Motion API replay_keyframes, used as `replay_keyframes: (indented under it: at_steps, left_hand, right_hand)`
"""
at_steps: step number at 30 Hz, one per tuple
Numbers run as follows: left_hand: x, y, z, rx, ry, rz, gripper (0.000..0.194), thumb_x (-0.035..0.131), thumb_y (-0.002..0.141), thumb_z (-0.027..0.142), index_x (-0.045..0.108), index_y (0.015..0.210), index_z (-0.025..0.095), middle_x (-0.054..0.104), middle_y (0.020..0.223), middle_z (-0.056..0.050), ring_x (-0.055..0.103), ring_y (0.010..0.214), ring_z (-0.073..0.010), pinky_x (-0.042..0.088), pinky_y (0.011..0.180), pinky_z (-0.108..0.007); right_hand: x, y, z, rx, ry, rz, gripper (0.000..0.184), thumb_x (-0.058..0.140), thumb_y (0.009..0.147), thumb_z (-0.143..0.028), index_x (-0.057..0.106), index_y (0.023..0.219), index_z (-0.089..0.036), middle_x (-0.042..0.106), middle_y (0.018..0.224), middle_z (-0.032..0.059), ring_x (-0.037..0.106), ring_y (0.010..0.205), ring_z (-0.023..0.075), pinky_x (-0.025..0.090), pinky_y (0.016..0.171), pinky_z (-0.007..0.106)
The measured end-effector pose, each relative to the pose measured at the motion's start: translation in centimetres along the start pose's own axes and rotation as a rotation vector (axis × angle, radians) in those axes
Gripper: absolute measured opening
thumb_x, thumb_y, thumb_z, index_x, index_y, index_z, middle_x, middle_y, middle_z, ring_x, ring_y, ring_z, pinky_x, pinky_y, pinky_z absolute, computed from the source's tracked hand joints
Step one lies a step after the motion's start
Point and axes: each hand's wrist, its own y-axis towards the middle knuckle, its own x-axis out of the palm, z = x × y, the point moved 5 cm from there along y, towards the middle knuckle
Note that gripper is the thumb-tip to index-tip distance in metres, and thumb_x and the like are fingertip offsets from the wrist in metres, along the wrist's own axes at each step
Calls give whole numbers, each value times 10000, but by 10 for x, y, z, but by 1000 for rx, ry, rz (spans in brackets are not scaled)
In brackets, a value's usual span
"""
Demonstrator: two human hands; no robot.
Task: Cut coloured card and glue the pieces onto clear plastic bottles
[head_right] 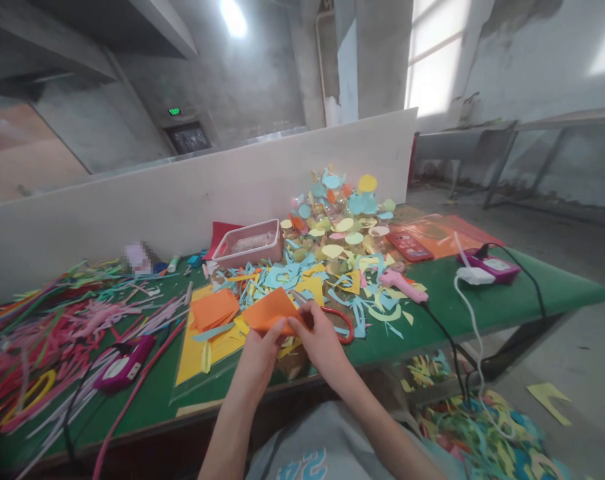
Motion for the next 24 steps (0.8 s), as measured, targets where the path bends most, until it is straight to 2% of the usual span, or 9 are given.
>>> replay_keyframes:
  at_steps: [3, 10, 15, 24]
  left_hand:
    - [-1, 1, -3, 9, 45, -43, 443, 790, 702, 367, 714, 1087, 161, 736, 1102, -105, 677, 1054, -248, 491, 967, -359]
    - [2, 2, -9, -63, 105, -53, 453, 782, 697, 441, 719, 1020, 130, 743, 1046, -137, 683, 1027, -278, 503, 944, -392]
    - [-1, 1, -10, -32, 135, 30, 478, 764, 695, 503, 713, 982, 125, 741, 1011, -142, 683, 999, -281, 510, 903, -383]
    - [-2, -2, -2, -1, 135, 154, 454, 785, 649, 469, 695, 941, 134, 747, 974, -110, 687, 975, -249, 516, 881, -349]
  right_hand:
    - [2, -1, -1, 11, 43, -11, 286, 612, 795, -472, 488, 764, -217, 471, 705, -43, 459, 664, 149, 400, 640, 277]
    - [3, 0, 0, 12, 103, -20, 308, 594, 821, -502, 507, 778, -210, 481, 706, -36, 451, 663, 151, 384, 639, 280]
    - [4, 2, 2, 5, 141, -24, 401, 608, 798, -594, 495, 756, -211, 461, 705, -37, 434, 657, 146, 377, 630, 277]
    - [10, 0, -5, 21, 197, -95, 431, 612, 783, -629, 480, 747, -220, 451, 697, -42, 425, 651, 134, 390, 621, 261]
